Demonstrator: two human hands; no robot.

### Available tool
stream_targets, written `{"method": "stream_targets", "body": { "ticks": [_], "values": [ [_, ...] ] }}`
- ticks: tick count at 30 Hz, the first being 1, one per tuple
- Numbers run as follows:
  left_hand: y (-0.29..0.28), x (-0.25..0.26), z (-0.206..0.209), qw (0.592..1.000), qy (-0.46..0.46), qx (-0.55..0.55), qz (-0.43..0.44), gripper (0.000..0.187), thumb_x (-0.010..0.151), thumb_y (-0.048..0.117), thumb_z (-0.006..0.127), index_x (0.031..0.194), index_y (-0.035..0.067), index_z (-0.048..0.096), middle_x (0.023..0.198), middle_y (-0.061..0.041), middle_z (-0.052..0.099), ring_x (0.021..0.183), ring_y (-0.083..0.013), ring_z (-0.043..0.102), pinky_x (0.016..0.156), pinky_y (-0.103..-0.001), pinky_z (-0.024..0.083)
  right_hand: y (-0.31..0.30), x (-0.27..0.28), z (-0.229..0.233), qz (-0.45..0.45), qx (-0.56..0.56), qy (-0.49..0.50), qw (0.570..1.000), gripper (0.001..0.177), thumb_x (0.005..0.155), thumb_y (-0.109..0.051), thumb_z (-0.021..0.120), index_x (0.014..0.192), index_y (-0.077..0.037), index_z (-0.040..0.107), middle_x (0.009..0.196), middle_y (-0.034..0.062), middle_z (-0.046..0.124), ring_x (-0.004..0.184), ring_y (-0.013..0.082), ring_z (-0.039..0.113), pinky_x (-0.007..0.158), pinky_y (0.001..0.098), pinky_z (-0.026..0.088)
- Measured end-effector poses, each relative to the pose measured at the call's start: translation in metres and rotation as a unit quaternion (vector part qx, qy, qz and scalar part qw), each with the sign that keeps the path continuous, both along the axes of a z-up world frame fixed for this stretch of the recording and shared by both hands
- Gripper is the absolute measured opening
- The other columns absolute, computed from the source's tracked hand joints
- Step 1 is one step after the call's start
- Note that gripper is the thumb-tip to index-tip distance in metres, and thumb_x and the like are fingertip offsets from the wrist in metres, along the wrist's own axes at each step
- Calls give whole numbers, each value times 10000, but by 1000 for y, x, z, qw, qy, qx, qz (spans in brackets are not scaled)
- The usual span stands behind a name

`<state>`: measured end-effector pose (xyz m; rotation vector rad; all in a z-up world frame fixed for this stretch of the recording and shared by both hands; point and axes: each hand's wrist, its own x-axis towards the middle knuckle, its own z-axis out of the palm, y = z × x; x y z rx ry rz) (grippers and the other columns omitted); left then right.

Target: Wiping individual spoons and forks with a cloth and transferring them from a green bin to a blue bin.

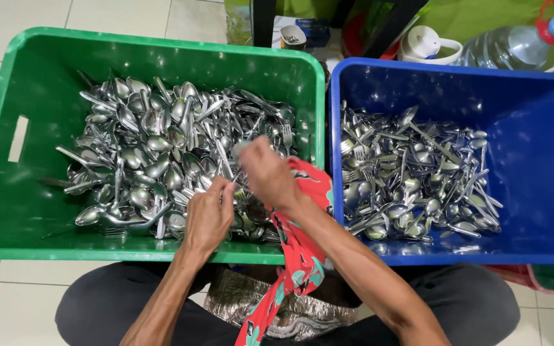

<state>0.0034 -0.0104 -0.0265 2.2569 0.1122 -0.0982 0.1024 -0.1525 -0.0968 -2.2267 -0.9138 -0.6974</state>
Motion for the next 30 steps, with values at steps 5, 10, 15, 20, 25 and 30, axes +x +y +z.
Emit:
{"method": "stream_targets", "body": {
  "ticks": [5, 10, 15, 20, 25, 30],
  "values": [
    [6, -4, -22, 989, -57, 119, -69, 264, 1078, 227, 440, 1027, 45, 624, 576, -153, 610, 517, -338, 635, 528, -476, 507, -6, -3, 9, 21, -1, 91, 996, 86, 975, -151, 614, 1026, -93, 653, 945, 72, 546, 631, 347, 678, 538, 427, 573],
    [17, -10, -49, 956, -147, 234, -94, 228, 1074, 344, 450, 1002, 181, 592, 607, -80, 616, 538, -308, 689, 490, -430, 556, -22, 22, -13, -29, 94, 300, 949, 185, 1013, -219, 553, 1079, -101, 679, 895, 96, 582, 872, 417, 663, 773, 467, 525],
    [4, -5, -45, 959, -157, 232, -31, 184, 1113, 212, 399, 1108, 104, 547, 675, -160, 660, 552, -324, 689, 477, -443, 575, -26, 25, -15, -105, 322, 436, 833, 189, 1028, -248, 559, 1018, -109, 687, 822, 9, 584, 851, 148, 555, 808, 344, 477],
    [-29, 5, -39, 941, -185, 274, -73, 351, 1057, 180, 421, 1344, -13, 478, 898, -156, 589, 728, -347, 680, 514, -484, 593, -12, -2, 40, -68, 275, 510, 812, 287, 842, -345, 780, 1003, -134, 671, 810, 21, 612, 797, 173, 577, 784, 336, 483],
    [-21, 11, -23, 958, -171, 180, -144, 463, 1022, 422, 535, 1155, -8, 640, 949, -165, 577, 861, -405, 635, 695, -508, 542, -28, 7, 7, -27, 241, 562, 791, 242, 833, -294, 743, 1054, -195, 744, 862, 38, 715, 862, 176, 660, 830, 328, 501],
    [-2, 46, -5, 965, -146, -212, 38, 395, 1028, 295, 628, 1239, -31, 557, 1388, -325, 479, 1227, -571, 527, 953, -549, 548, -12, -14, 84, 131, 243, 573, 771, 92, 916, -176, 699, 842, -132, 665, 726, -43, 636, 756, 87, 580, 723, 250, 461]
  ]
}}
